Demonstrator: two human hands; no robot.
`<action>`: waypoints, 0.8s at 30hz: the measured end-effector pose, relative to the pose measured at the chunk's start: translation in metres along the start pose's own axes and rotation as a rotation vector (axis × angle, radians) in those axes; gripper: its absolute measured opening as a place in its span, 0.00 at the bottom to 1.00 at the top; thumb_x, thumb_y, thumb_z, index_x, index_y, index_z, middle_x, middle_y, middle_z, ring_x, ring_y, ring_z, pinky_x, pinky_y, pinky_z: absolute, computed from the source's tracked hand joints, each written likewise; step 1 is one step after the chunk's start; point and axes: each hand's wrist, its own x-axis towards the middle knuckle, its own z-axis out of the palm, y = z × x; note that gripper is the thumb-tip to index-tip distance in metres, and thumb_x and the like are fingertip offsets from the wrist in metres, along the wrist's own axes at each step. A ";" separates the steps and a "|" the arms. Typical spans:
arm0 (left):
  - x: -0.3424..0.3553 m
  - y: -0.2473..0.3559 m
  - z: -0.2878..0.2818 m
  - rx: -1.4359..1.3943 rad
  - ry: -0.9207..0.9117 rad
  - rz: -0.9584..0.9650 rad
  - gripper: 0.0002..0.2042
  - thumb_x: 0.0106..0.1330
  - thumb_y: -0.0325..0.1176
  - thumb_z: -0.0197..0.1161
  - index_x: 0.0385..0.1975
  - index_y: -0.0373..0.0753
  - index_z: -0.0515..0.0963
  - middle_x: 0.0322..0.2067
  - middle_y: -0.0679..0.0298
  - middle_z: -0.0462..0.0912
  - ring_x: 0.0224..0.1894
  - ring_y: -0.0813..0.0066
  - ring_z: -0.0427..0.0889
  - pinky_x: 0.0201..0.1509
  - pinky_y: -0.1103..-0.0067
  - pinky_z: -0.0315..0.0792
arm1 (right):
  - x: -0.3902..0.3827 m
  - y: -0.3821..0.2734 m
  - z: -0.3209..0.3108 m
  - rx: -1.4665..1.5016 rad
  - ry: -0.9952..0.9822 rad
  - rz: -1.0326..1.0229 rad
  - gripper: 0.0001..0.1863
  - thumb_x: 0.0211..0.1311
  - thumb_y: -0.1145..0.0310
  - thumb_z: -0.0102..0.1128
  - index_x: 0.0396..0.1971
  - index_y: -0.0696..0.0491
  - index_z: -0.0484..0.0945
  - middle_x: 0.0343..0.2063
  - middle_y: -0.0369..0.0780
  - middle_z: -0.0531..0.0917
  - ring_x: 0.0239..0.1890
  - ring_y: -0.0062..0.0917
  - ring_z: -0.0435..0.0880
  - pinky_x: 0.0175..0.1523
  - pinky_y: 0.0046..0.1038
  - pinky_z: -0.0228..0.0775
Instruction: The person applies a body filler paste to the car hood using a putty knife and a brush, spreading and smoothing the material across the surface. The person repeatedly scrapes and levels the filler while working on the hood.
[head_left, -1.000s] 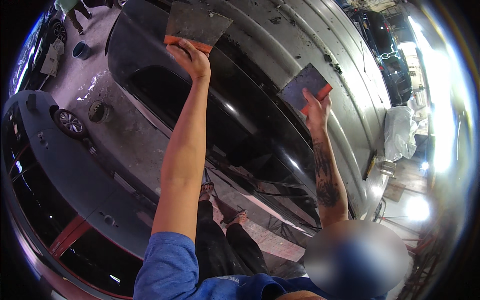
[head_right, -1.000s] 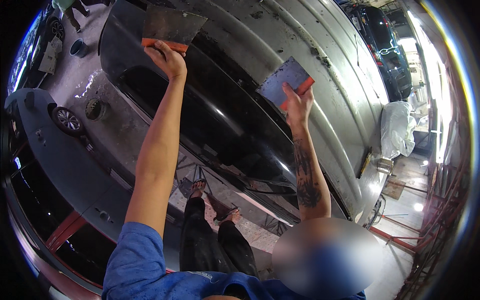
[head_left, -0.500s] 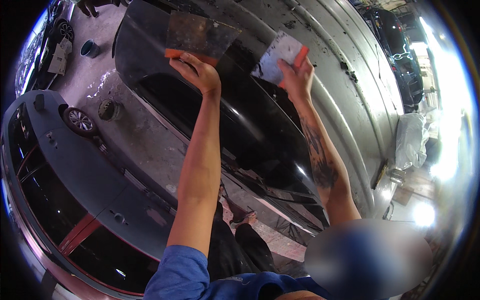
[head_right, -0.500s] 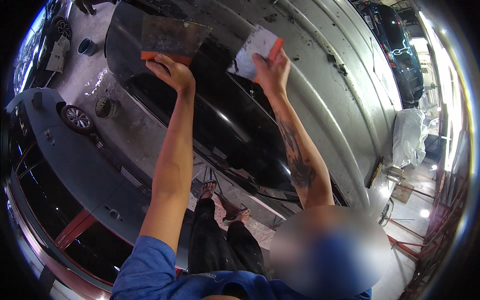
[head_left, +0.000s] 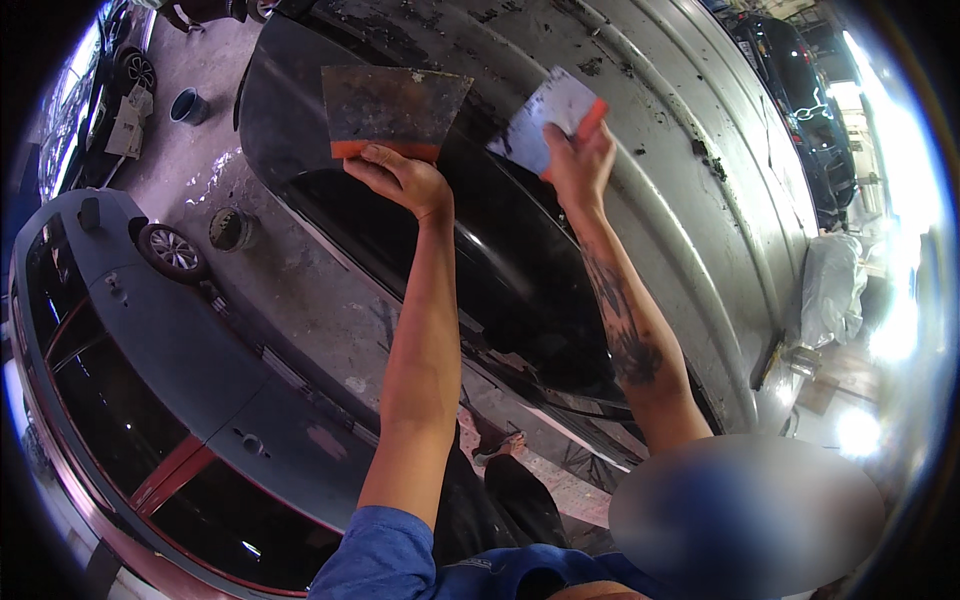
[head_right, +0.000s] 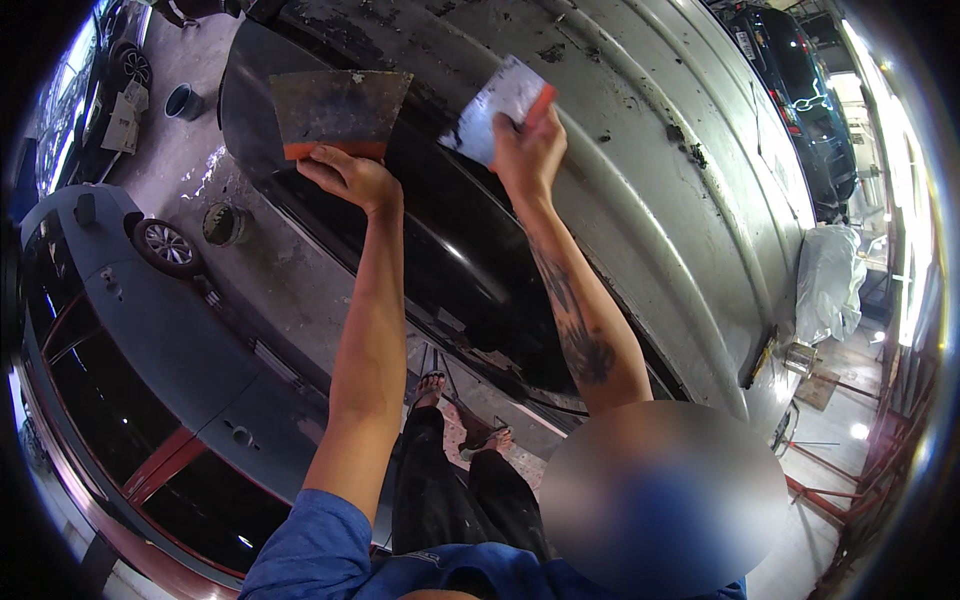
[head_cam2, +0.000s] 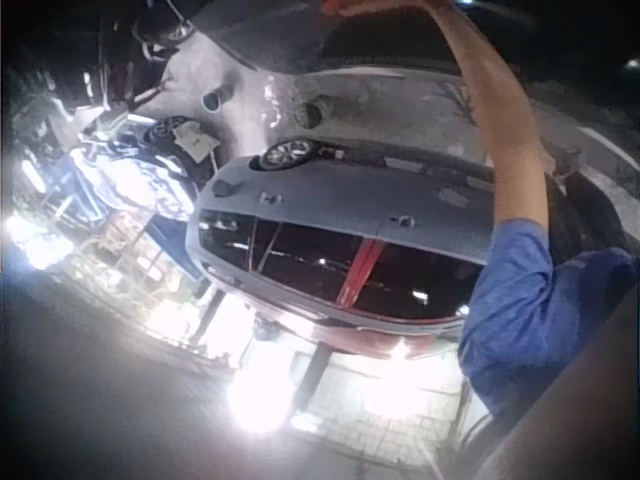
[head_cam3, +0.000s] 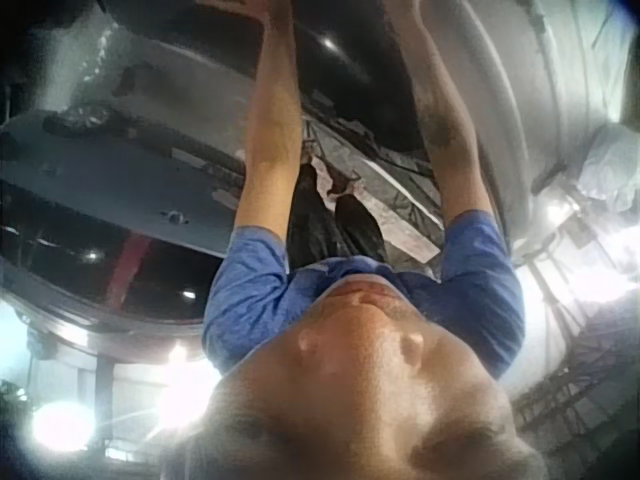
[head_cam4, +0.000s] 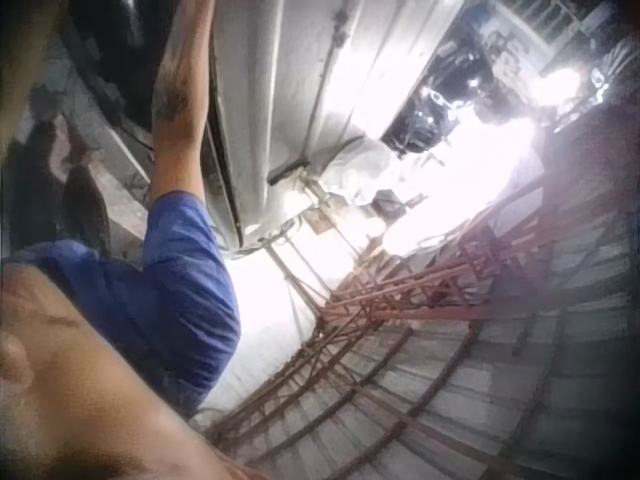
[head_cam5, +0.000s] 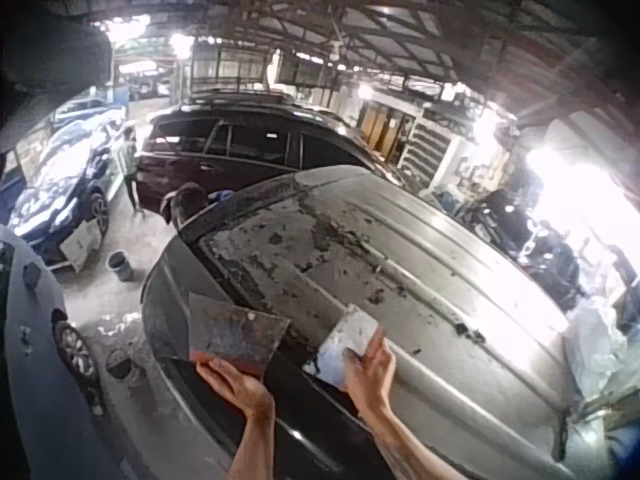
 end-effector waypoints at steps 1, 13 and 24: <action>-0.001 -0.001 -0.002 0.003 0.001 -0.028 0.20 0.76 0.47 0.39 0.47 0.31 0.60 0.43 0.57 0.66 0.45 0.73 0.67 0.54 0.78 0.62 | 0.002 -0.001 0.008 -0.020 -0.035 -0.040 0.09 0.52 0.76 0.61 0.34 0.60 0.74 0.21 0.39 0.78 0.18 0.23 0.79 0.16 0.27 0.69; 0.005 -0.013 0.001 -0.079 -0.022 -0.090 0.17 0.75 0.49 0.41 0.46 0.39 0.57 0.38 0.59 0.67 0.22 0.76 0.71 0.14 0.82 0.66 | -0.004 -0.003 -0.037 -0.095 0.020 0.135 0.18 0.49 0.76 0.67 0.42 0.59 0.78 0.31 0.40 0.83 0.29 0.20 0.81 0.19 0.21 0.69; -0.001 -0.004 0.000 0.088 0.004 -0.049 0.19 0.76 0.44 0.39 0.50 0.31 0.60 0.47 0.52 0.67 0.50 0.66 0.68 0.58 0.74 0.61 | -0.005 0.002 -0.018 -0.506 -0.059 -0.263 0.09 0.53 0.75 0.63 0.30 0.59 0.71 0.17 0.38 0.74 0.22 0.26 0.75 0.33 0.26 0.70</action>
